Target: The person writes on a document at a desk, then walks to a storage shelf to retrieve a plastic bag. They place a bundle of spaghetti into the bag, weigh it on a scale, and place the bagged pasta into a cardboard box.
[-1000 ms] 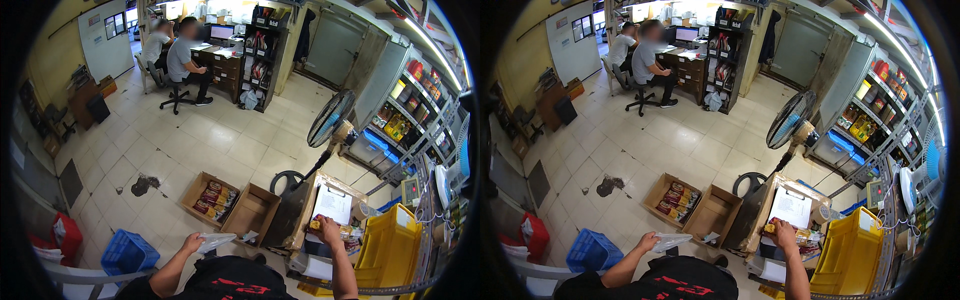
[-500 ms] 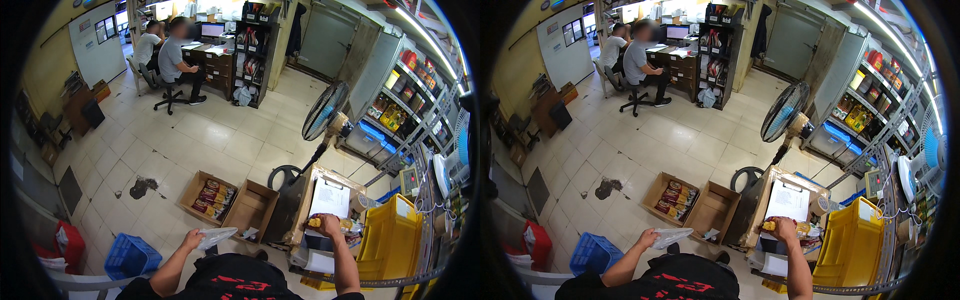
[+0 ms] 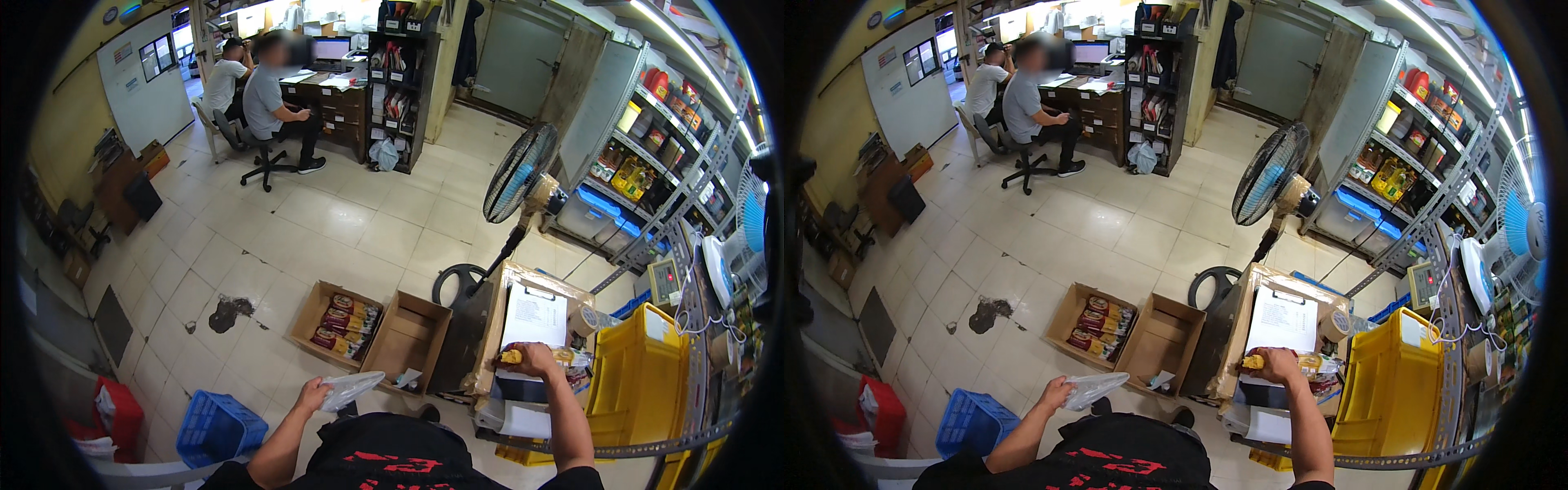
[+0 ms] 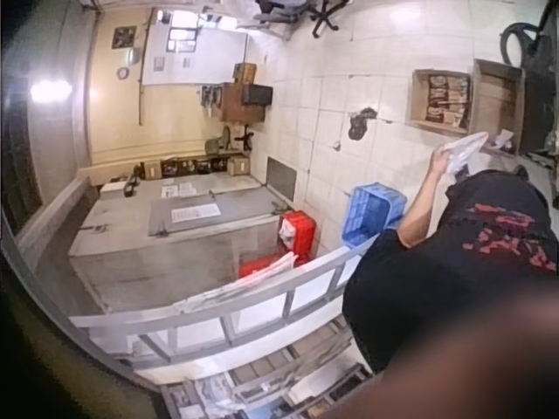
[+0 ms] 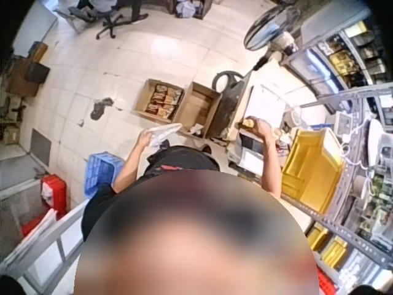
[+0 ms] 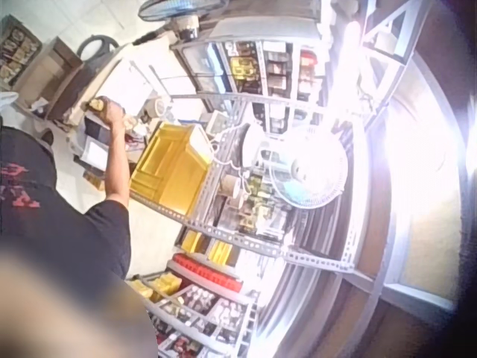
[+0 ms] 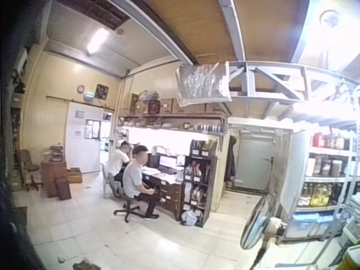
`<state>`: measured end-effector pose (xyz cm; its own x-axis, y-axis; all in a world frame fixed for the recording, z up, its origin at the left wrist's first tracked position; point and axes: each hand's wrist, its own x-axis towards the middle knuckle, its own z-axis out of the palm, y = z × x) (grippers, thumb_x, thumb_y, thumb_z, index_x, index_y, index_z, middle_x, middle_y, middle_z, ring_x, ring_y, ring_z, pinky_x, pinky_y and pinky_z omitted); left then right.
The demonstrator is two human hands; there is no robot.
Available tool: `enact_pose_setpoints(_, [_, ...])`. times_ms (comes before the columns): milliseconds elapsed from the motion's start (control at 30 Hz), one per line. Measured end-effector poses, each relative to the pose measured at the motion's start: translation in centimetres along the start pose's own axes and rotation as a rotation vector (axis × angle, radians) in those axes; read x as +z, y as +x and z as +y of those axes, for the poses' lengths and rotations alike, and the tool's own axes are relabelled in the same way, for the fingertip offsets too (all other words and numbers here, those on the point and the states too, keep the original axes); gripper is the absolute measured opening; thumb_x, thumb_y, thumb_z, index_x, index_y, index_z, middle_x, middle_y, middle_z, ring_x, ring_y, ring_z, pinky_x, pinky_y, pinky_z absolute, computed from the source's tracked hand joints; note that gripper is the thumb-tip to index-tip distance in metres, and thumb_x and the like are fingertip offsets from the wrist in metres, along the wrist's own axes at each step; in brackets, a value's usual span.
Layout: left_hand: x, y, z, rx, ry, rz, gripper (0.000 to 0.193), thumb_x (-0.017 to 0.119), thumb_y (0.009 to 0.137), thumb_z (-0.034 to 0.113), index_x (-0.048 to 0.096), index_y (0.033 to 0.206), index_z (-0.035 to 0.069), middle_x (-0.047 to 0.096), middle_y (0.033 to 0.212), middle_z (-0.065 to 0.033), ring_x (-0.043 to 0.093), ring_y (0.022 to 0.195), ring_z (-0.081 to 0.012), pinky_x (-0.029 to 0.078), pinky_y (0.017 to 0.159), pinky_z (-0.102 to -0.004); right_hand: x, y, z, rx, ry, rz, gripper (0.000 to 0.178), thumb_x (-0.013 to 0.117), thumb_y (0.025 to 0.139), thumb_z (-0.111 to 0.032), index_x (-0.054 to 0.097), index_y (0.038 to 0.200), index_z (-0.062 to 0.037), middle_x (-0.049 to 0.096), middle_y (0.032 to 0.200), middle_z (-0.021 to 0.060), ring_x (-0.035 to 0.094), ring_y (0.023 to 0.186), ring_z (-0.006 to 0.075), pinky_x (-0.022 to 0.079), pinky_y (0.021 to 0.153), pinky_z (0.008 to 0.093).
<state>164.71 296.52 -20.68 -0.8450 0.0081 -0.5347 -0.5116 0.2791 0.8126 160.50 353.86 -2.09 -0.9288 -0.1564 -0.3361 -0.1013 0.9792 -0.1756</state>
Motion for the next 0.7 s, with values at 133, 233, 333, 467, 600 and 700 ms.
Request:
enact_pose_setpoints(133, [0.0,-0.1,0.7,-0.034,-0.068,-0.01,0.014,0.061,0.093,0.023,0.065,0.092,0.01,0.051,0.068,0.0019,0.044,0.053,-0.0089,0.033,0.043,-0.0272,-0.6,0.8,0.4,0.05,0.031,-0.144,0.065,0.075,0.071,-0.064,0.071,0.116,-0.0181,0.074,0.096,0.0164,0.07,0.09,0.0358,0.055,0.079,0.0467])
enact_pose_setpoints(233, [0.0,-0.1,0.7,-0.038,-0.089,-0.009,0.014,0.061,0.093,0.024,0.065,0.092,0.01,0.051,0.069,0.0015,0.044,0.053,-0.0091,0.033,0.043,-0.0275,-1.1,1.4,0.4,0.096,0.056,-0.194,0.068,0.072,0.072,-0.068,0.07,0.119,-0.0199,0.073,0.096,0.0169,0.07,0.091,0.0364,0.055,0.08,0.0465])
enact_pose_setpoints(333, [0.0,0.1,0.2,-0.008,-0.058,0.014,0.014,0.061,0.094,0.024,0.065,0.092,0.01,0.052,0.069,0.0012,0.044,0.053,-0.0094,0.033,0.043,-0.0278,-1.3,1.9,0.4,0.084,0.003,-0.189,0.068,0.071,0.073,-0.069,0.07,0.119,-0.0196,0.073,0.096,0.0174,0.07,0.091,0.0373,0.055,0.081,0.0466])
enact_pose_setpoints(467, [0.1,0.7,-0.6,0.052,-0.005,0.041,0.016,0.06,0.095,0.023,0.065,0.094,0.009,0.054,0.07,0.0002,0.045,0.054,-0.0099,0.035,0.044,-0.0284,-1.0,2.0,0.8,0.03,-0.055,-0.189,0.068,0.071,0.075,-0.066,0.067,0.122,-0.0177,0.073,0.098,0.018,0.069,0.093,0.0386,0.054,0.082,0.047])
enact_pose_setpoints(600, [0.4,0.9,-0.1,0.056,-0.011,0.031,0.016,0.06,0.095,0.023,0.065,0.095,0.007,0.057,0.072,-0.0007,0.046,0.054,-0.0102,0.035,0.044,-0.0293,-0.7,1.8,1.4,-0.001,0.05,-0.219,0.065,0.074,0.075,-0.056,0.064,0.125,-0.0158,0.072,0.102,0.0181,0.068,0.095,0.039,0.054,0.083,0.047])
enact_pose_setpoints(700, [0.7,1.0,1.2,0.029,0.007,0.024,0.016,0.062,0.092,0.021,0.064,0.094,0.005,0.059,0.074,-0.0031,0.05,0.059,-0.012,0.039,0.051,-0.0307,-0.5,1.9,1.6,-0.025,0.001,-0.225,0.062,0.075,0.076,-0.049,0.063,0.126,-0.0156,0.072,0.102,0.0185,0.068,0.094,0.0392,0.054,0.083,0.047])
